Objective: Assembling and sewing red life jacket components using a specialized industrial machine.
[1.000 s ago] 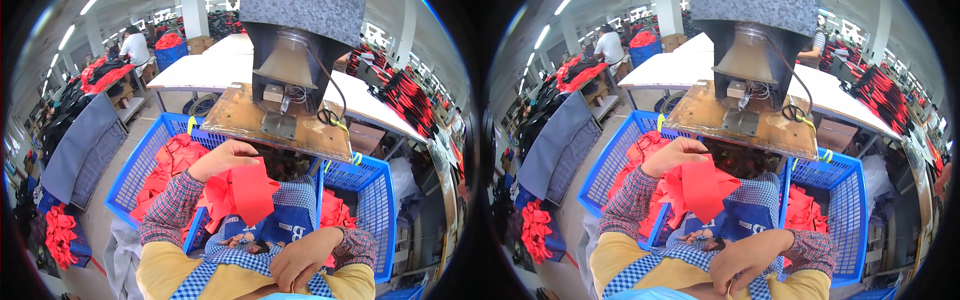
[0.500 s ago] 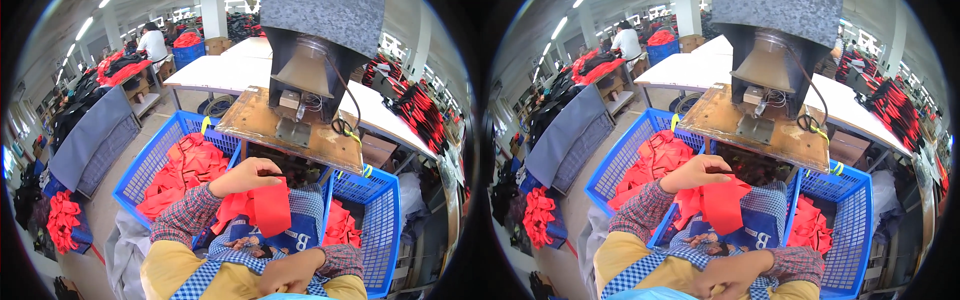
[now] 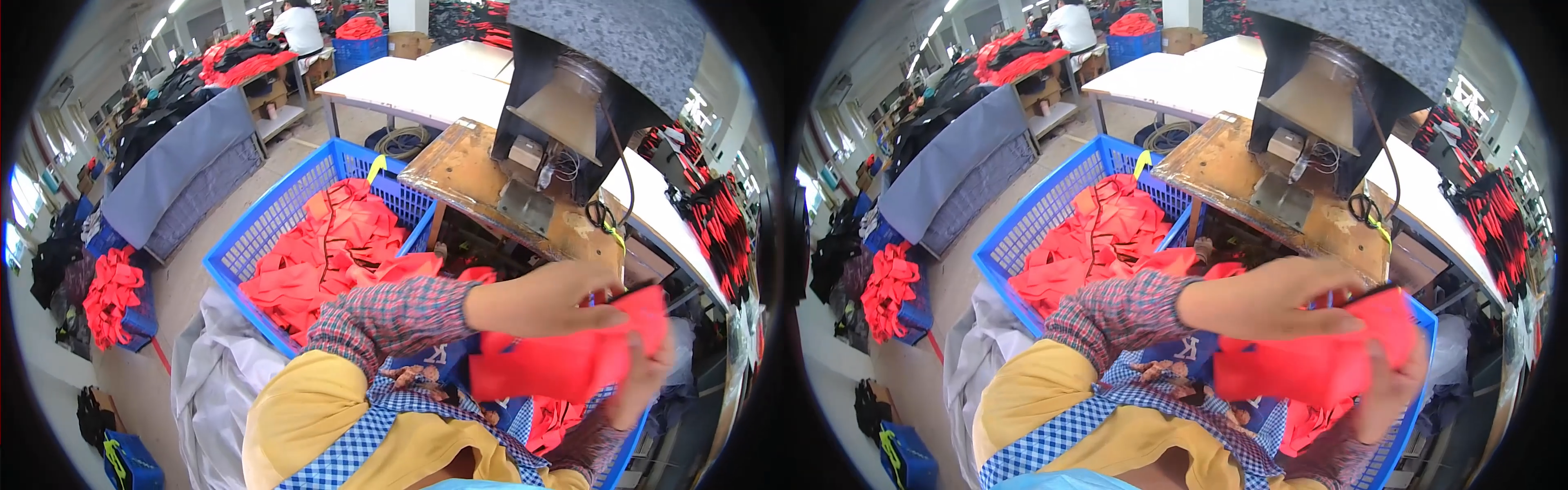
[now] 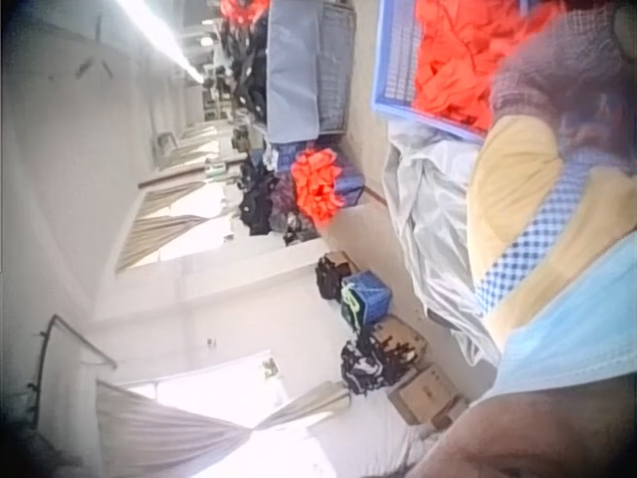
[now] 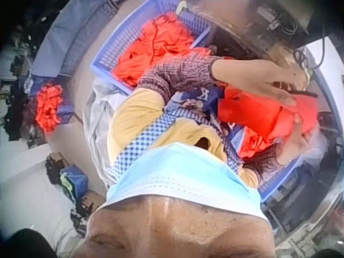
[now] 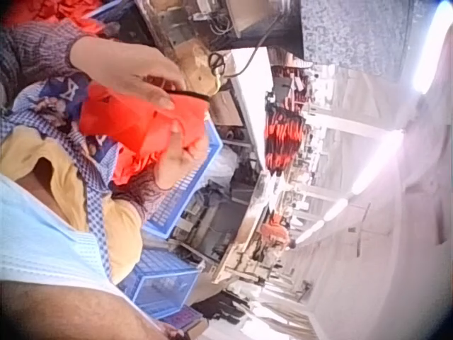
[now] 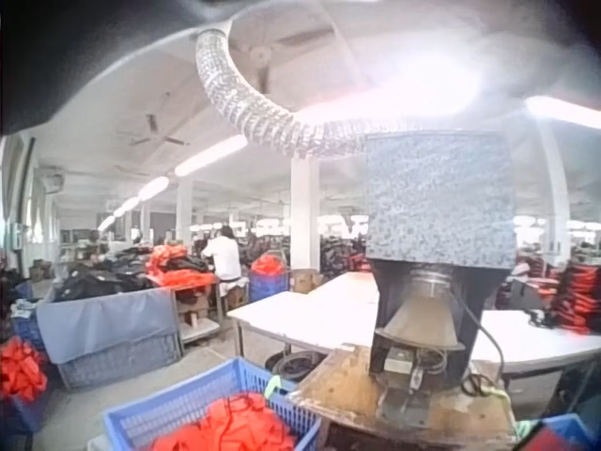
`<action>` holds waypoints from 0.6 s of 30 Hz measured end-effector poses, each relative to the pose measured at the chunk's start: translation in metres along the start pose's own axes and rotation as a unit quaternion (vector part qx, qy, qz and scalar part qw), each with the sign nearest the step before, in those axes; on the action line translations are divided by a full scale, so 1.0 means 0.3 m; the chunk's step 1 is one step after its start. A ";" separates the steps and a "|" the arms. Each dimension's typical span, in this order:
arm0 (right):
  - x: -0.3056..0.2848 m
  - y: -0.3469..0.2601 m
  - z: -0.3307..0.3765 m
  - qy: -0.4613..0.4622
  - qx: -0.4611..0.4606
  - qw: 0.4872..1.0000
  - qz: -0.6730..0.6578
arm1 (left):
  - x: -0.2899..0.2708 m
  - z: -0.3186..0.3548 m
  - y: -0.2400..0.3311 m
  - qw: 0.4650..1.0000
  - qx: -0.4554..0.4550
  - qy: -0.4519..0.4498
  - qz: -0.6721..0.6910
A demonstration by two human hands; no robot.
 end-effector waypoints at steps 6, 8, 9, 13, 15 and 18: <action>-0.070 -0.235 0.099 0.329 -0.441 0.787 0.279 | 0.151 -0.199 0.187 0.960 0.171 -0.090 0.201; -0.322 -0.056 -0.012 0.231 -0.225 0.932 0.163 | 0.133 -0.198 0.154 0.968 0.136 -0.114 0.177; -0.430 0.042 -0.043 0.187 -0.104 0.972 0.099 | 0.139 -0.198 0.120 0.973 0.105 -0.151 0.136; -0.048 -0.007 -0.106 -0.063 -0.082 0.992 0.066 | 0.160 -0.122 -0.141 0.982 0.072 -0.173 0.005; 0.039 0.027 -0.101 -0.195 -0.014 0.968 0.159 | 0.179 -0.102 -0.194 0.971 0.034 -0.238 -0.011; 0.207 0.080 -0.107 -0.313 -0.152 0.888 0.300 | 0.103 -0.056 -0.234 0.967 0.044 -0.240 -0.069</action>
Point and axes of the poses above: each hand's wrist, its own z-axis away from the middle knuckle, its own x-axis out of the palm, y = z × x, the point moved 7 cm from there along -z, towards the middle knuckle, and after that the axes turned 5 degrees about -z, right-handed, at the moved point
